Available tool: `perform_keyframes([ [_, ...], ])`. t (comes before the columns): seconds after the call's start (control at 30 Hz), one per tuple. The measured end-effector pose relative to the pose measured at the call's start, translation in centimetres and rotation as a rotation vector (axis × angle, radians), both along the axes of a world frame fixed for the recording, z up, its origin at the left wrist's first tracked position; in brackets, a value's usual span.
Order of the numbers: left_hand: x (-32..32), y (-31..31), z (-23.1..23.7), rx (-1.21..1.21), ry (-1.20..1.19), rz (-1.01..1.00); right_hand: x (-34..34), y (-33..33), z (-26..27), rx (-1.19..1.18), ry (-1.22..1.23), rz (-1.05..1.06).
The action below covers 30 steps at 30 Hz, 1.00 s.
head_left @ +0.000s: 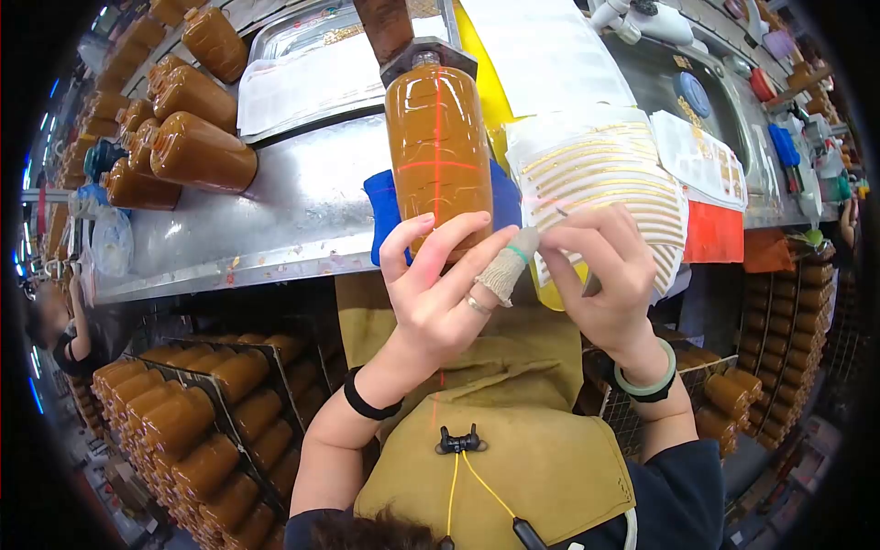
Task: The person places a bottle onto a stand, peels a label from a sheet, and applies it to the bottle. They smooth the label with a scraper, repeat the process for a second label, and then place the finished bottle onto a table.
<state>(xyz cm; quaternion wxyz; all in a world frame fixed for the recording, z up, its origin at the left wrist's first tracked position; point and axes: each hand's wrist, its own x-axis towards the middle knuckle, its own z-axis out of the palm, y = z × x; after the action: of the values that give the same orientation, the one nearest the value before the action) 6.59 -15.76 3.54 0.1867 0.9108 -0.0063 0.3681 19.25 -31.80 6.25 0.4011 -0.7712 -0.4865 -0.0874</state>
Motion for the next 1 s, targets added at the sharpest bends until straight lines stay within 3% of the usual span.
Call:
perform_keyframes([
  [0.17,0.8,-0.5,0.1,-0.029,-0.033,0.031,0.0,-0.3,-1.2,0.070,-0.205,0.012],
  [0.23,1.1,-0.9,0.2,-0.152,-0.103,0.089,0.0,-0.6,-1.7,0.047,-0.335,-0.020],
  [0.33,0.7,-0.3,0.1,-0.088,-0.081,0.019,0.0,-0.8,-1.9,0.016,-0.388,-0.025],
  [0.53,1.4,-1.1,0.4,-0.124,-0.044,0.108,-0.1,-0.9,-2.7,0.032,-0.415,-0.053],
  [0.77,0.8,-0.4,0.4,-0.045,-0.041,0.016,-0.1,-0.8,-2.7,0.037,-0.450,-0.066],
  [0.97,1.2,-0.4,-0.1,-0.084,-0.102,0.039,1.1,-1.9,-2.8,-0.111,-0.432,-0.101],
  [1.0,1.2,-0.3,-0.1,-0.090,-0.099,0.039,1.6,-2.3,-3.1,-0.187,-0.409,-0.214],
])
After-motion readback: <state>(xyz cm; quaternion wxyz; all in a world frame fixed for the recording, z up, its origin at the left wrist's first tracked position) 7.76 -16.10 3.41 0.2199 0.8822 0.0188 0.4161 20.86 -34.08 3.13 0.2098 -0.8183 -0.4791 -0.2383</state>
